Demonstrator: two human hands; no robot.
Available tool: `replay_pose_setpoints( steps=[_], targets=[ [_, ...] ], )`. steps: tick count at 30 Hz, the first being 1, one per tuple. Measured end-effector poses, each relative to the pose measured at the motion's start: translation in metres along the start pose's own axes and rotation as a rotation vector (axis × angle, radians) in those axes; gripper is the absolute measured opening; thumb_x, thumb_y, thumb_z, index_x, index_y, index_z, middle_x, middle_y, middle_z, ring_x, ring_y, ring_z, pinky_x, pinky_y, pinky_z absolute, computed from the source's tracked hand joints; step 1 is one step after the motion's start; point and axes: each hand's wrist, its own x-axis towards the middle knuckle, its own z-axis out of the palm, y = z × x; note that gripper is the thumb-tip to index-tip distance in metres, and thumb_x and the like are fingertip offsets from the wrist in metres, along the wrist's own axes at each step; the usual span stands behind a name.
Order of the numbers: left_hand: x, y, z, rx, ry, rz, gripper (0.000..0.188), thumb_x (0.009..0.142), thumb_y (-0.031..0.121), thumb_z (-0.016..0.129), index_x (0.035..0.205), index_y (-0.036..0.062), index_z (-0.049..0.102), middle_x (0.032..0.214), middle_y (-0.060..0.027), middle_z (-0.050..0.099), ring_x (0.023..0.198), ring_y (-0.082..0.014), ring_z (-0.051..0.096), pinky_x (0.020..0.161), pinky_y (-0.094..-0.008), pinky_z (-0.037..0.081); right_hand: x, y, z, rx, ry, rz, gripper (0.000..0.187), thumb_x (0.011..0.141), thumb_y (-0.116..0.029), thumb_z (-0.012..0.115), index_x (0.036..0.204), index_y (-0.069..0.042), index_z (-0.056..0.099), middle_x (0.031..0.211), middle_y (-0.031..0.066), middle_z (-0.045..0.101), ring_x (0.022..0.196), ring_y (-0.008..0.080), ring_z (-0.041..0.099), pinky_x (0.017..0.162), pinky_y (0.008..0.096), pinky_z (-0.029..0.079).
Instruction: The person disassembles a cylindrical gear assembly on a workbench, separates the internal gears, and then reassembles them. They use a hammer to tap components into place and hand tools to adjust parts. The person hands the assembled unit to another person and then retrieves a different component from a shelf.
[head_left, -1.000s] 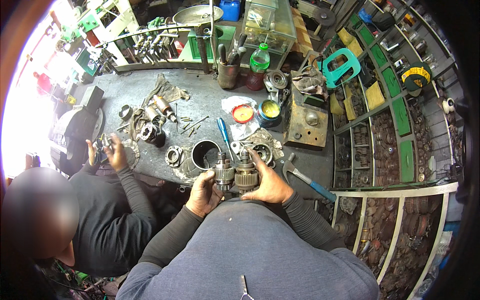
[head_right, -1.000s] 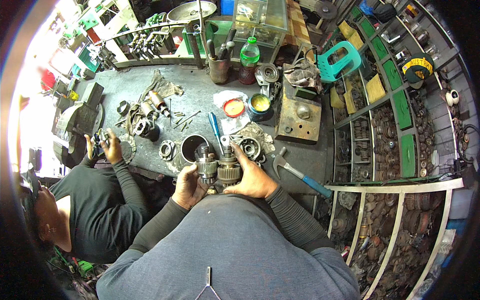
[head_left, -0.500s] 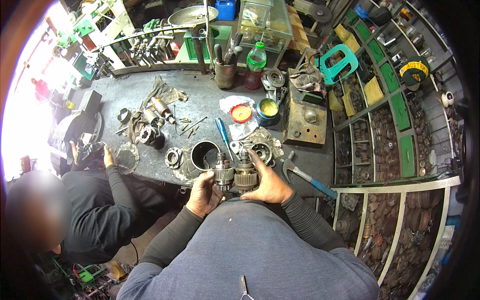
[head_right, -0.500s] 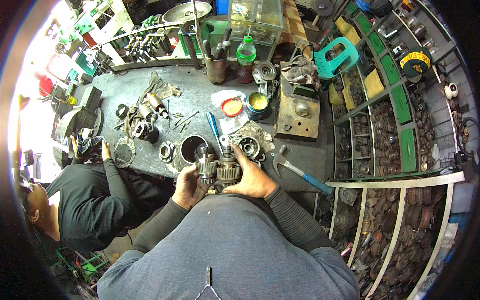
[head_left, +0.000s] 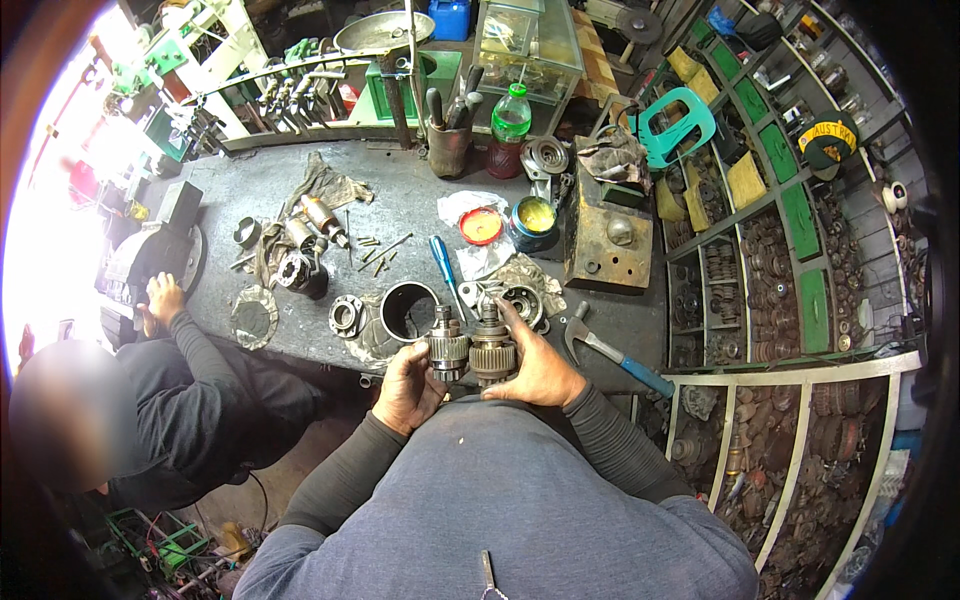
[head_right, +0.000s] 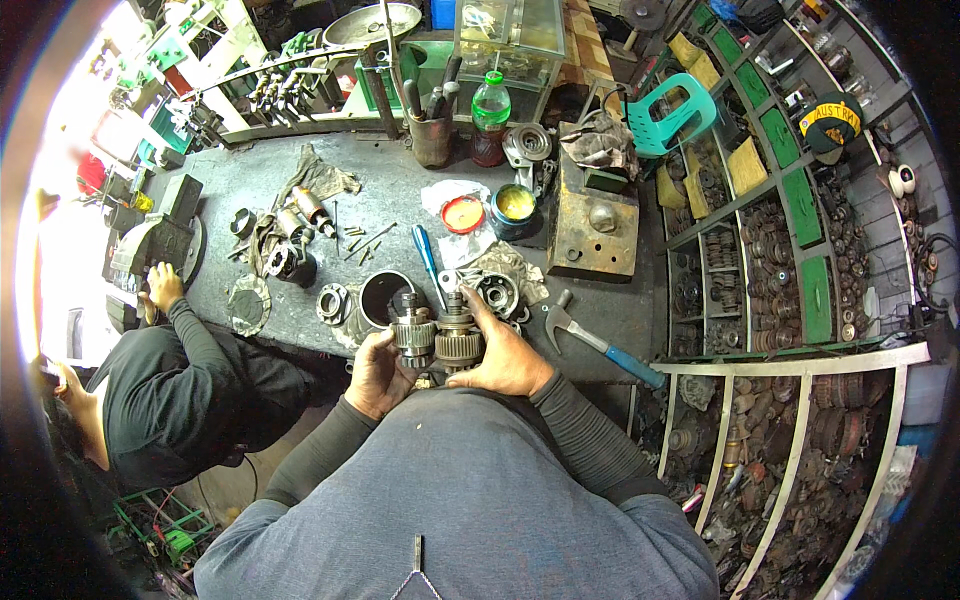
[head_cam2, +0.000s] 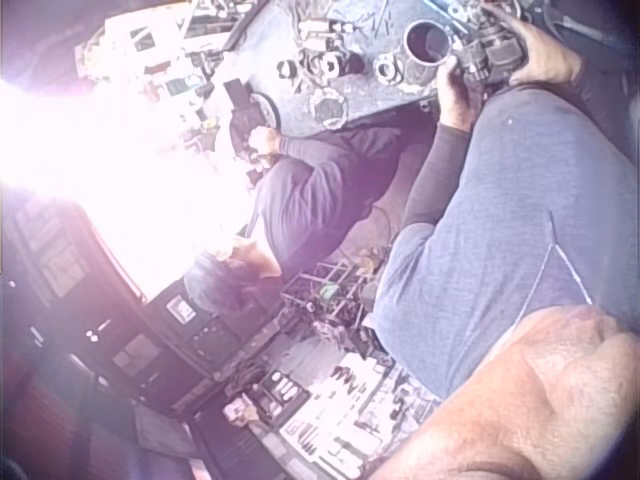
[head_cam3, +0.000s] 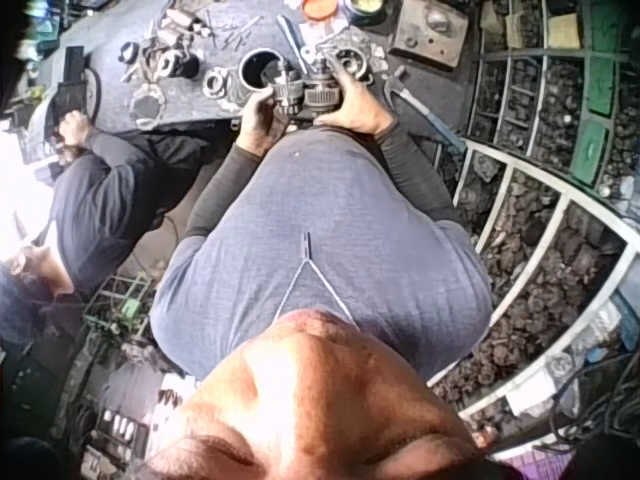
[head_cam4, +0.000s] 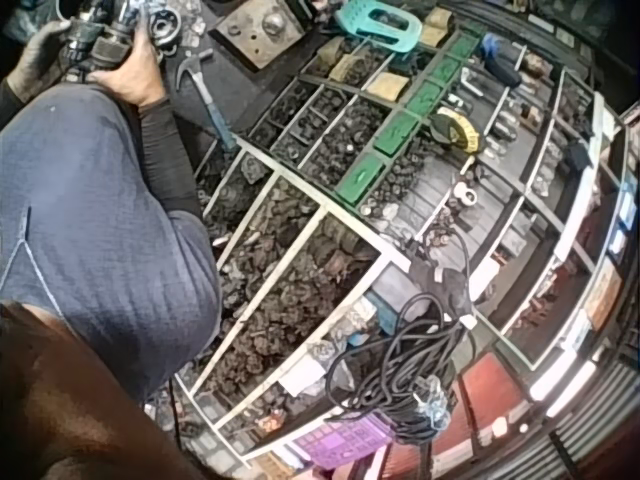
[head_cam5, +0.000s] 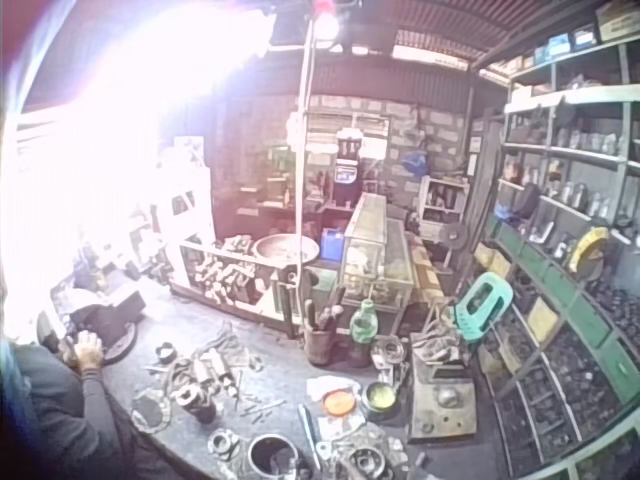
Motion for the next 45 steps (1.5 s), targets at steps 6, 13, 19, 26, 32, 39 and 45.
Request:
replay_pose_setpoints(
  steps=[6, 13, 19, 26, 32, 39, 45],
  targets=[
    [-0.001, -0.002, 0.015, 0.039, 0.004, 0.046, 0.053, 0.105, 0.029, 0.065, 0.148, -0.0011, 0.061, 0.141, -0.0179, 0.073, 0.129, -0.0308, 0.071, 0.119, -0.0489, 0.052, 0.002, 0.007, -0.001, 0.034, -0.023, 0.001, 0.15, 0.069, -0.032, 0.106, 0.175, 0.001, 0.006, 0.178, 0.0331, 0.024, 0.167, 0.0392, 0.027, 0.136, 0.0438, 0.026],
    [-0.001, -0.003, 0.015, 0.072, 0.028, 0.022, 0.058, 0.105, 0.033, 0.065, 0.152, -0.0007, 0.059, 0.141, -0.0178, 0.072, 0.129, -0.03, 0.07, 0.118, -0.0467, 0.052, 0.009, 0.047, 0.009, 0.391, -0.044, -0.05, 0.133, 0.085, -0.039, 0.097, 0.175, 0.004, 0.01, 0.177, 0.0303, 0.028, 0.166, 0.0348, 0.028, 0.135, 0.0422, 0.026],
    [-0.004, -0.003, 0.03, 0.18, -0.02, 0.035, 0.062, 0.099, 0.021, 0.075, 0.154, 0.0002, 0.056, 0.144, -0.0167, 0.07, 0.133, -0.0292, 0.068, 0.121, -0.0475, 0.05, 0.001, 0.03, 0.009, 0.36, -0.033, 0.041, 0.122, 0.086, -0.021, 0.094, 0.175, 0.003, 0.013, 0.169, 0.0268, 0.044, 0.156, 0.0313, 0.045, 0.13, 0.0411, 0.034],
    [0.009, -0.027, 0.022, 0.638, -0.003, 0.129, 0.087, 0.083, 0.004, 0.091, 0.158, 0.001, 0.048, 0.144, -0.0117, 0.067, 0.136, -0.0234, 0.063, 0.12, -0.0425, 0.049, -0.027, 0.027, 0.011, 0.064, 0.09, 0.083, 0.112, 0.078, -0.01, 0.092, 0.17, -0.001, 0.03, 0.16, 0.0245, 0.055, 0.149, 0.0352, 0.055, 0.125, 0.0419, 0.044],
    [0.026, -0.065, 0.0, 1.291, 0.038, 0.303, 0.076, 0.073, 0.002, 0.097, 0.14, 0.0007, 0.059, 0.14, -0.0134, 0.07, 0.132, -0.0241, 0.065, 0.117, -0.0394, 0.05, -0.062, 0.085, 0.033, -0.138, 0.195, 0.076, 0.093, 0.077, -0.013, 0.095, 0.157, -0.004, 0.048, 0.154, 0.0242, 0.054, 0.148, 0.0427, 0.053, 0.122, 0.0465, 0.047],
    [0.038, -0.095, -0.048, 1.482, 0.225, 0.537, 0.071, 0.073, 0.009, 0.098, 0.132, 0.0031, 0.059, 0.139, -0.0166, 0.073, 0.129, -0.0325, 0.071, 0.107, -0.0426, 0.057, -0.08, 0.135, 0.064, -0.251, 0.24, -0.082, 0.08, 0.077, -0.021, 0.098, 0.144, -0.006, 0.057, 0.147, 0.0228, 0.055, 0.132, 0.0477, 0.062, 0.106, 0.0511, 0.058],
    [0.03, -0.087, -0.046, 1.572, 0.194, 0.43, 0.075, 0.078, 0.005, 0.096, 0.142, 0.0006, 0.056, 0.143, -0.0195, 0.07, 0.132, -0.026, 0.068, 0.114, -0.0399, 0.054, -0.077, 0.134, 0.082, -0.24, 0.299, -0.071, 0.083, 0.074, -0.02, 0.099, 0.144, -0.006, 0.057, 0.145, 0.0231, 0.056, 0.133, 0.0477, 0.062, 0.105, 0.0524, 0.058]
  ],
)
